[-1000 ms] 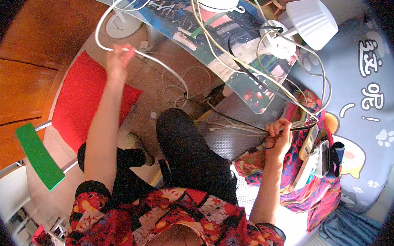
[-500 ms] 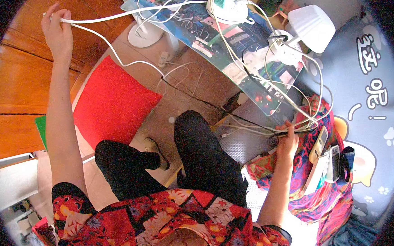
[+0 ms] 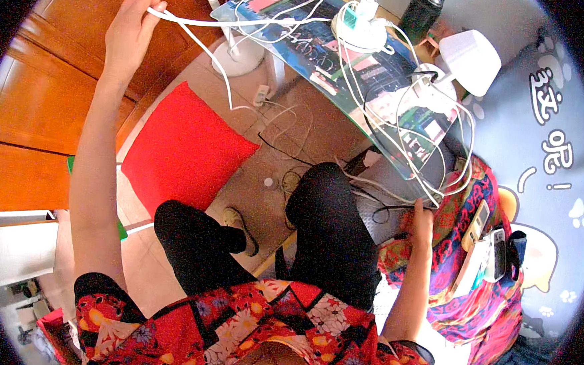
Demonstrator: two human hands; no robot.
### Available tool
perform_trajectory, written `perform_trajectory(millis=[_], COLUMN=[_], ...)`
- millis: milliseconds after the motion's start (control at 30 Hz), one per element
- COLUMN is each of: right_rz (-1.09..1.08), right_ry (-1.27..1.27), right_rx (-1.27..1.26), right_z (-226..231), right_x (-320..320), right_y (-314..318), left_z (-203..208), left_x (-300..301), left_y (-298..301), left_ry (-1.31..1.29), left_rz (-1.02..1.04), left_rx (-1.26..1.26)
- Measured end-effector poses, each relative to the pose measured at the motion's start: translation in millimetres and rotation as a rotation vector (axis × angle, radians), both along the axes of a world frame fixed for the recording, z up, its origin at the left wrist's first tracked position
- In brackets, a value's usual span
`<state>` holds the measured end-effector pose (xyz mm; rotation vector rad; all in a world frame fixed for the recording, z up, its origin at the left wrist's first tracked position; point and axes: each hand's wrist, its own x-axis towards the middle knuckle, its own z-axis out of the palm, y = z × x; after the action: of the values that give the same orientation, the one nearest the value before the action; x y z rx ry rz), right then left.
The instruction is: The person organizes various items on a desk and bed, including a white lamp, multiple charging cables, and boxes of medicine, by hand.
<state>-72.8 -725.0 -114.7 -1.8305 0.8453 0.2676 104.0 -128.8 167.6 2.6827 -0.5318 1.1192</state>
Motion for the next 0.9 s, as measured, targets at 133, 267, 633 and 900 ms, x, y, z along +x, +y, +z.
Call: perform_trajectory(millis=[133,267,633,900], right_rz=[0.242,0.456,1.335,1.25], right_ry=[0.0,-0.373,0.21,-0.357], right_rx=[-0.102,-0.219,-0.632,-0.894], right_z=[76,102,-82,28], right_x=[-15,10,92,71], right_y=[78,143,221,224], left_z=[2,2,15,-14], left_x=[-14,-17,-11,-10], left_y=[5,6,-4,25], left_ry=[-0.028,-0.036,-0.073,0.084], left_rz=[-0.003,-0.039,-0.205,-0.009], left_rx=[-0.013,-0.047,-0.237,-0.189])
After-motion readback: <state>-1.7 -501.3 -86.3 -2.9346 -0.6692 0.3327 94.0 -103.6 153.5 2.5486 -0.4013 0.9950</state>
